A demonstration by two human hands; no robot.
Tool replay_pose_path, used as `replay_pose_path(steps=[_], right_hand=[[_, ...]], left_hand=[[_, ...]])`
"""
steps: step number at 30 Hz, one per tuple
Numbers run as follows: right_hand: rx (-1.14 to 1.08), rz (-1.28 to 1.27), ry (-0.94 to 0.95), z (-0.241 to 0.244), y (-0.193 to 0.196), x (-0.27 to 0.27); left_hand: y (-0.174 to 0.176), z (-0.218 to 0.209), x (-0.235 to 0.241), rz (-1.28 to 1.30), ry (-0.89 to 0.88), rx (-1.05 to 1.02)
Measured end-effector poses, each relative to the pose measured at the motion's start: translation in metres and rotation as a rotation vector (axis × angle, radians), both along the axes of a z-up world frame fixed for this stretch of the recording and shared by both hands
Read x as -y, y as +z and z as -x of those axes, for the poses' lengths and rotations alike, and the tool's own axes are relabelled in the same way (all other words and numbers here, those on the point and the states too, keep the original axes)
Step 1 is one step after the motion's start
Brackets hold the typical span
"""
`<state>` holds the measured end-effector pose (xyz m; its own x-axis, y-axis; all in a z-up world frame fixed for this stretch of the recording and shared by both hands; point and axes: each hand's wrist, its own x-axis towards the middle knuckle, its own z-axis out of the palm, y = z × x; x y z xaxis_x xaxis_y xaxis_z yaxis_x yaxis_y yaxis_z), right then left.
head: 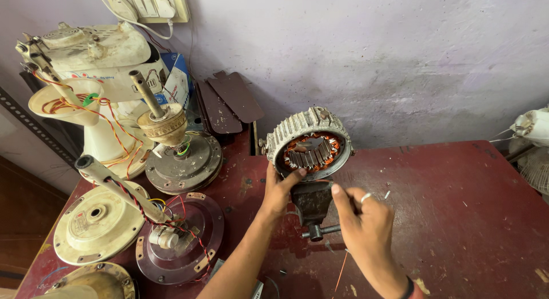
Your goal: The person secures a motor armature in a bench vise and uses a screwdriver to tuck and adjust copper windings within the armature slots. The person repeatedly rotates the armature and continues to arrange the windings throughout the clip.
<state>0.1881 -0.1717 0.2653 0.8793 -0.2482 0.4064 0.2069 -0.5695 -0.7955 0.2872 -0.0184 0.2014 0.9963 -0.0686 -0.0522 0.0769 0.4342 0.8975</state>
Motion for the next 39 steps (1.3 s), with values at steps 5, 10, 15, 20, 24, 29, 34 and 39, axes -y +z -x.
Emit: replay_pose_path(steps=[5, 10, 15, 20, 24, 29, 34, 39], right_hand=[[0.154, 0.055, -0.087, -0.024, 0.002, -0.007], [0.202, 0.120, -0.086, -0.039, 0.008, -0.014], [0.146, 0.138, -0.022, -0.055, 0.016, -0.022], [0.114, 0.136, -0.004, -0.064, 0.017, -0.028], [0.023, 0.154, -0.012, -0.068, 0.016, -0.030], [-0.056, 0.153, 0.031, -0.061, 0.009, -0.028], [-0.333, -0.290, 0.095, 0.001, -0.022, -0.016], [-0.282, -0.517, 0.171, 0.050, -0.056, -0.009]], left_hand=[[-0.023, -0.012, -0.006, 0.050, -0.026, 0.095], [-0.013, -0.011, -0.013, -0.106, -0.055, 0.350], [0.007, -0.004, -0.011, -0.055, -0.048, 0.257], [0.003, -0.007, -0.010, -0.046, -0.054, 0.342], [-0.010, -0.014, -0.008, -0.054, -0.026, 0.309], [-0.021, -0.018, -0.007, -0.105, -0.022, 0.198], [-0.013, -0.014, -0.007, 0.003, -0.055, 0.291], [-0.003, -0.010, -0.008, -0.034, -0.042, 0.340]])
